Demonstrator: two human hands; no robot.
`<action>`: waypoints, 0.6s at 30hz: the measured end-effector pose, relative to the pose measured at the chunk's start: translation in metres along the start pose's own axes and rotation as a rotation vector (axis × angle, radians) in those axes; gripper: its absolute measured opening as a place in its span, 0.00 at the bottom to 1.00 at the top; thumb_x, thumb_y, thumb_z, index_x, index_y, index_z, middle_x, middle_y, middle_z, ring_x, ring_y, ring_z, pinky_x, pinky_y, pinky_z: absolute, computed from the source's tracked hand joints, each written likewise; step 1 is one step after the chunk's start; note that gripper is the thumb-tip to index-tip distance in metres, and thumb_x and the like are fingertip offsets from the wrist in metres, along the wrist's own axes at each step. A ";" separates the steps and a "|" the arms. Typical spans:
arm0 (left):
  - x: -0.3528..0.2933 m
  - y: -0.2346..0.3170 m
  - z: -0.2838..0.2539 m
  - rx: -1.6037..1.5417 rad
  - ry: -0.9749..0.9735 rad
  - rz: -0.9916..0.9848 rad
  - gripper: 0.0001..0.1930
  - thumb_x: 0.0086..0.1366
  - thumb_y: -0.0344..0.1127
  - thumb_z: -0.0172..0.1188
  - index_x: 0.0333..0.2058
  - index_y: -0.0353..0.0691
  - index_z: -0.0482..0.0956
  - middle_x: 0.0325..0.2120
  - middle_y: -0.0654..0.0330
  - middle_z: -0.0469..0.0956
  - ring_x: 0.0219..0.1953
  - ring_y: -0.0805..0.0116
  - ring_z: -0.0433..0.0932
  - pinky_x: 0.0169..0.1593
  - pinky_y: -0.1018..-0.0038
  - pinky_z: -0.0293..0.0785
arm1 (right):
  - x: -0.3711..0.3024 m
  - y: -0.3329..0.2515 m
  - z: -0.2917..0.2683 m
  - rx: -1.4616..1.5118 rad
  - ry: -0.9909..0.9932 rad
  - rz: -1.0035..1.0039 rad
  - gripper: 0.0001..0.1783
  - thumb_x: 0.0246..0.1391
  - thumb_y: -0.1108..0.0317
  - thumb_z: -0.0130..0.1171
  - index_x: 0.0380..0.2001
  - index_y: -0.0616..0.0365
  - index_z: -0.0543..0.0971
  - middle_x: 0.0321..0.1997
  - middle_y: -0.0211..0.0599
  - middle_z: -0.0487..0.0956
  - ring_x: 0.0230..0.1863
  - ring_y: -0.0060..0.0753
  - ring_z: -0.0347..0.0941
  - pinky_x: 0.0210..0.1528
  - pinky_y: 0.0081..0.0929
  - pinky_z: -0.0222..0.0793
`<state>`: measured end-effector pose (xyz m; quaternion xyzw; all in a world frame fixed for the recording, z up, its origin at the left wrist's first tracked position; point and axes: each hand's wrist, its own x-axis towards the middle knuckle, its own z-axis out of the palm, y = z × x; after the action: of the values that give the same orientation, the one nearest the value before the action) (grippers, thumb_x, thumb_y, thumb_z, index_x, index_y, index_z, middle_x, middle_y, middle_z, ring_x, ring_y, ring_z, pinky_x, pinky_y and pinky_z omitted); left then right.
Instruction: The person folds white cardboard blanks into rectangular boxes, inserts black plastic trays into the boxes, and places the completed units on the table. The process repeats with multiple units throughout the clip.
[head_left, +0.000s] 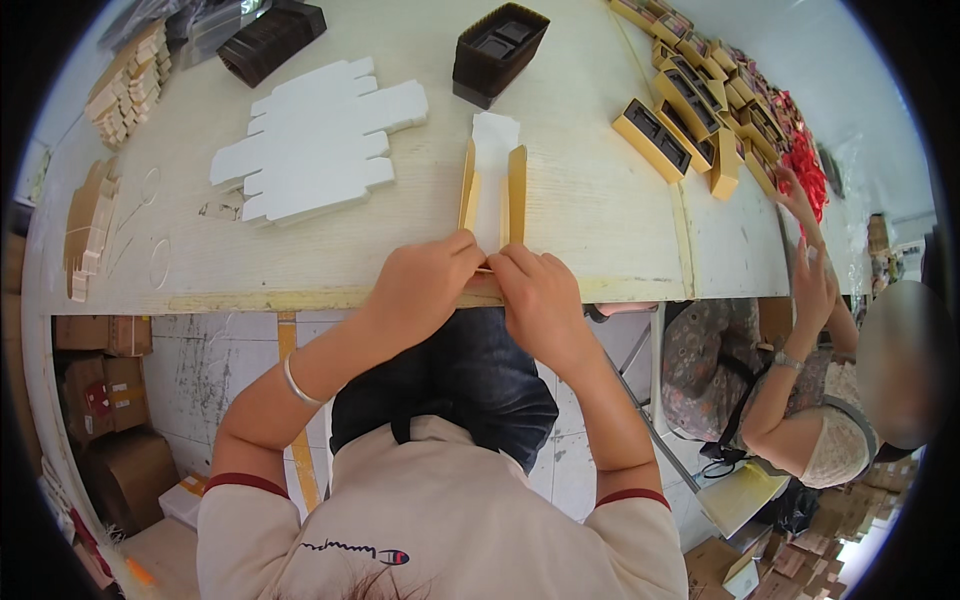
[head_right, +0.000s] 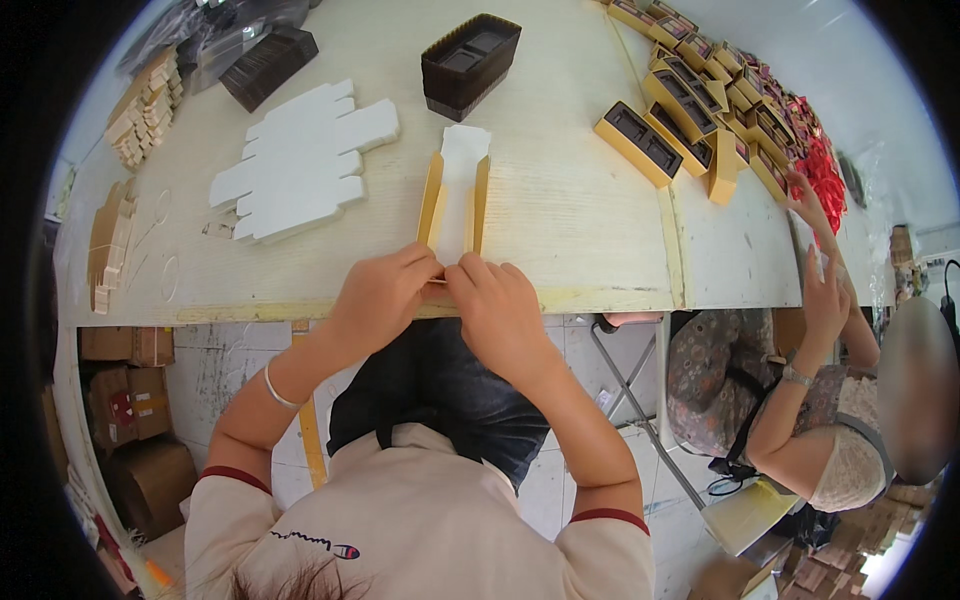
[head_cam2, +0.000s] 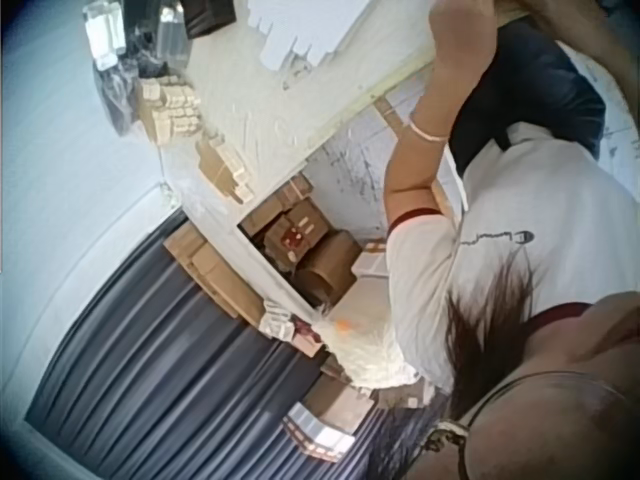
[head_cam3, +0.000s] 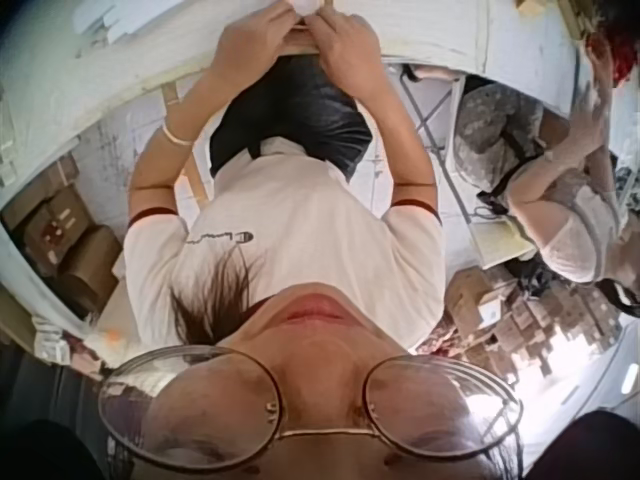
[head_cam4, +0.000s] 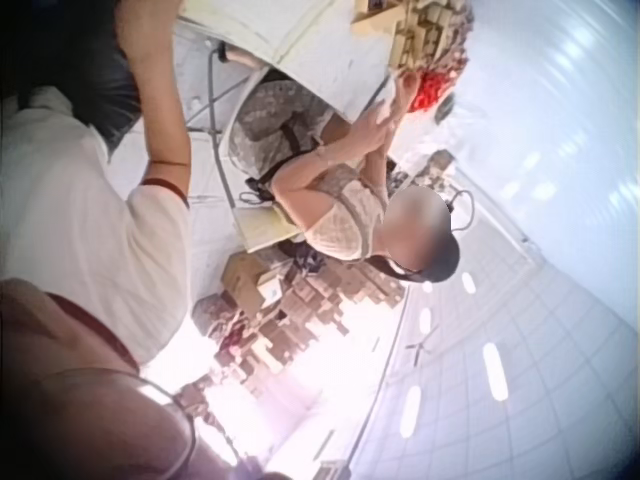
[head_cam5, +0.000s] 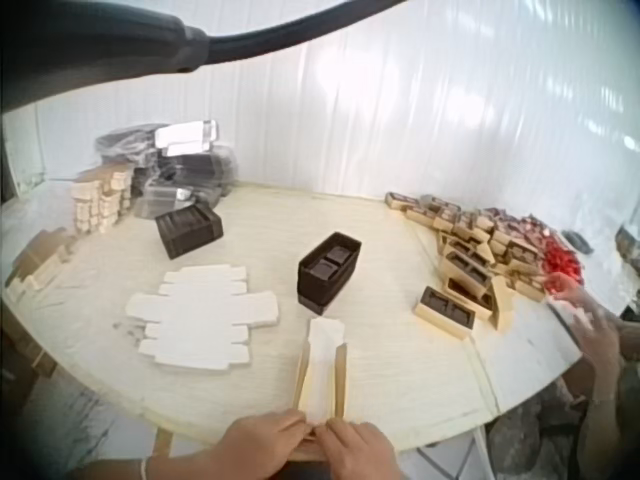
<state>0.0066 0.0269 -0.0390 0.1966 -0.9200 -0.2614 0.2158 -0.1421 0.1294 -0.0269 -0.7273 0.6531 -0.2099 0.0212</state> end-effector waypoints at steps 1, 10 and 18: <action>0.003 -0.002 -0.002 -0.042 -0.035 0.011 0.07 0.53 0.28 0.64 0.30 0.34 0.77 0.29 0.55 0.75 0.29 0.55 0.75 0.32 0.66 0.71 | 0.003 0.000 -0.003 0.027 -0.089 0.050 0.14 0.41 0.80 0.57 0.36 0.60 0.76 0.33 0.38 0.72 0.35 0.41 0.72 0.33 0.37 0.67; 0.035 -0.034 -0.054 -0.113 -0.471 0.158 0.09 0.49 0.36 0.68 0.27 0.39 0.79 0.29 0.61 0.76 0.36 0.59 0.75 0.41 0.65 0.70 | 0.005 0.031 -0.034 0.060 0.071 -0.010 0.10 0.45 0.72 0.62 0.34 0.56 0.78 0.35 0.34 0.76 0.35 0.40 0.73 0.34 0.39 0.68; 0.006 0.034 -0.026 0.435 -0.091 0.153 0.17 0.48 0.39 0.69 0.35 0.40 0.77 0.35 0.62 0.76 0.42 0.60 0.73 0.49 0.64 0.69 | -0.005 -0.014 -0.022 0.375 0.094 0.126 0.07 0.47 0.73 0.62 0.31 0.60 0.75 0.25 0.43 0.75 0.30 0.46 0.73 0.32 0.38 0.68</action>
<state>0.0060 0.0404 0.0026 0.1560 -0.9757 -0.0483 0.1459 -0.1363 0.1415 -0.0042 -0.6575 0.6473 -0.3599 0.1387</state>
